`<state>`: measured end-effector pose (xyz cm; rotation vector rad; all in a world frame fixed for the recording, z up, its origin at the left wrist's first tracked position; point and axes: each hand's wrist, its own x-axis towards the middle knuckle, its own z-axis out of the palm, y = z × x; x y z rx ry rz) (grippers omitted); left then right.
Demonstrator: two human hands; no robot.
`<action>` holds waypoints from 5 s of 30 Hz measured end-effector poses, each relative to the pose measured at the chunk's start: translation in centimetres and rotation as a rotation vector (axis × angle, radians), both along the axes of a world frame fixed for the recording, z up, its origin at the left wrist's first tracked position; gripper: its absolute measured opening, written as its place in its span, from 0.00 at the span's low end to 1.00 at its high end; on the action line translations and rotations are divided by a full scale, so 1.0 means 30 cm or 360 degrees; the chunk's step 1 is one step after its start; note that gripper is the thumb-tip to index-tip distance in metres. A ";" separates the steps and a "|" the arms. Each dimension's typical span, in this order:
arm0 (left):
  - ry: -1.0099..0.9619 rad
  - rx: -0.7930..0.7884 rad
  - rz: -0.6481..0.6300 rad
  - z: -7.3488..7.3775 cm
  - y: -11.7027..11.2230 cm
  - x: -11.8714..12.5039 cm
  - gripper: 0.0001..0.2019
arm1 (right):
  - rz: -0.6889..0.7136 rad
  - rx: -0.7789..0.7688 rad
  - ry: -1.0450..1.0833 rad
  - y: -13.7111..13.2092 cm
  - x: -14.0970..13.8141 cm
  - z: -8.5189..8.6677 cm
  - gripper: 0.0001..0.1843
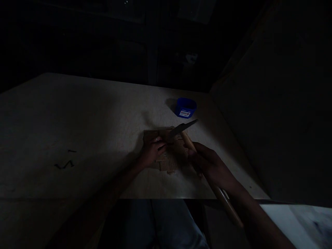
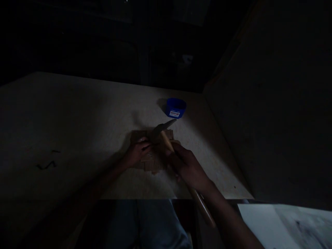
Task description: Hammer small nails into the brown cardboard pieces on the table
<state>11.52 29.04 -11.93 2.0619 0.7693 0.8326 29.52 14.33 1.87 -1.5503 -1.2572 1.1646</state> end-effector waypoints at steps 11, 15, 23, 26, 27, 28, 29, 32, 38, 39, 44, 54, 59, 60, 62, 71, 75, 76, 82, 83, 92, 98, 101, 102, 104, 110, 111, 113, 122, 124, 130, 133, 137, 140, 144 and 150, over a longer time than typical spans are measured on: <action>-0.0011 -0.0003 0.0026 0.002 -0.013 0.003 0.09 | -0.0030 0.0221 -0.0536 -0.006 -0.028 0.015 0.15; -0.0003 0.0018 0.0082 -0.003 -0.012 0.003 0.08 | 0.0002 0.0292 -0.0632 0.012 -0.045 -0.016 0.15; 0.0135 0.0156 0.0025 0.024 -0.011 0.003 0.08 | 0.0088 0.0136 -0.0692 0.023 -0.044 -0.103 0.16; 0.0124 0.0190 0.0042 0.020 -0.010 0.004 0.08 | 0.0030 0.0156 -0.0753 0.017 -0.039 -0.098 0.20; 0.0114 0.0199 0.0052 0.017 -0.011 0.004 0.08 | 0.0052 0.0155 -0.0769 0.020 -0.039 -0.096 0.20; 0.0103 0.0205 0.0060 0.015 -0.011 0.004 0.08 | 0.0093 0.0140 -0.0782 0.024 -0.039 -0.094 0.20; 0.0093 0.0207 0.0067 0.014 -0.011 0.004 0.08 | 0.0141 0.0120 -0.0793 0.028 -0.040 -0.092 0.20; 0.0108 0.0205 0.0083 0.013 -0.012 0.005 0.08 | 0.0190 0.0105 -0.0807 0.035 -0.042 -0.082 0.20; 0.0116 0.0124 0.0095 0.019 -0.010 0.011 0.11 | 0.0179 0.0165 -0.0851 0.041 -0.040 -0.104 0.20; 0.0111 0.0110 0.0099 0.020 -0.009 0.012 0.11 | 0.0211 0.0153 -0.0861 0.044 -0.038 -0.111 0.19; 0.0113 0.0034 0.0138 0.022 -0.006 0.017 0.10 | 0.0177 0.0166 -0.0725 0.042 -0.037 -0.104 0.20; 0.0098 -0.0154 0.0155 0.038 0.015 0.026 0.04 | -0.0315 0.0126 0.0583 0.219 -0.010 -0.269 0.19; 0.0154 -0.0148 0.0150 0.048 0.022 0.027 0.03 | -0.0365 0.0114 0.0827 0.202 0.016 -0.331 0.16; 0.0155 -0.0143 0.0151 0.049 0.023 0.028 0.03 | -0.0377 0.0130 0.0849 0.196 0.018 -0.333 0.16; 0.0147 -0.0154 0.0156 0.048 0.022 0.029 0.03 | -0.0387 0.0146 0.0861 0.190 0.018 -0.334 0.15; 0.0052 -0.0145 0.0073 0.041 0.015 0.014 0.04 | -0.0384 0.0148 0.0929 0.209 0.022 -0.350 0.16; 0.0025 -0.0147 0.0084 0.035 0.013 0.011 0.05 | -0.0457 0.0169 0.1068 0.206 0.026 -0.360 0.16; 0.0028 -0.0148 0.0085 0.034 0.013 0.012 0.06 | -0.0479 0.0176 0.1092 0.204 0.025 -0.362 0.16; 0.0056 -0.0130 0.0143 0.038 0.013 0.015 0.04 | -0.0522 0.0217 0.1103 0.195 0.020 -0.369 0.16; 0.0050 -0.0145 0.0139 0.037 0.014 0.015 0.04 | -0.0517 0.0230 0.1108 0.194 0.019 -0.369 0.16; -0.0212 -0.0561 -0.0094 0.012 0.044 -0.011 0.20 | -0.0456 0.0380 0.1143 0.191 0.021 -0.385 0.15; -0.0552 -0.0470 0.0388 0.099 0.036 -0.108 0.18 | -0.0350 0.0352 0.1419 0.201 0.053 -0.391 0.13; -0.0613 -0.0419 0.0820 0.125 0.014 -0.217 0.18 | -0.0292 0.0309 0.1625 0.197 0.072 -0.379 0.14; -0.0592 -0.0397 0.0951 0.125 0.004 -0.267 0.18 | -0.0269 0.0315 0.1677 0.193 0.079 -0.374 0.13; -0.0524 -0.0326 0.1169 0.114 -0.024 -0.386 0.18 | -0.0239 0.0366 0.1767 0.181 0.093 -0.365 0.11; 0.0035 0.0141 0.1659 0.071 -0.132 -0.803 0.19 | -0.0300 0.0477 0.2241 0.154 0.147 -0.370 0.12; 0.0184 0.0187 0.1688 0.069 -0.147 -0.861 0.20 | -0.0318 0.0502 0.2299 0.152 0.154 -0.373 0.13; 0.0326 0.0200 0.1697 0.064 -0.168 -0.949 0.19 | -0.0359 0.0534 0.2413 0.150 0.161 -0.377 0.14; 0.0772 0.0222 0.1382 0.019 -0.140 -0.991 0.16 | -0.0441 0.0521 0.2522 0.147 0.164 -0.376 0.14; 0.0903 0.0215 0.1407 0.027 -0.126 -0.980 0.14 | -0.0424 0.0533 0.2497 0.148 0.166 -0.383 0.14; 0.1034 0.0245 0.1557 0.064 -0.126 -0.959 0.13 | -0.0342 0.0555 0.2373 0.150 0.168 -0.391 0.13; 0.1022 0.0276 0.1583 0.084 -0.143 -0.942 0.14 | -0.0341 0.0548 0.2378 0.152 0.163 -0.387 0.11; 0.0845 0.0354 0.1520 0.144 -0.147 -0.863 0.17 | -0.0280 0.0511 0.2410 0.156 0.156 -0.384 0.10; 0.0597 0.0408 0.1371 0.212 -0.126 -0.729 0.16 | -0.0214 0.0495 0.2374 0.160 0.152 -0.384 0.10; 0.0221 0.0237 0.1028 0.274 -0.090 -0.470 0.16 | -0.0190 0.0502 0.2321 0.166 0.148 -0.386 0.09; -0.0102 -0.0580 0.0540 0.253 -0.054 -0.132 0.24 | -0.0231 0.0386 0.2545 0.172 0.141 -0.394 0.08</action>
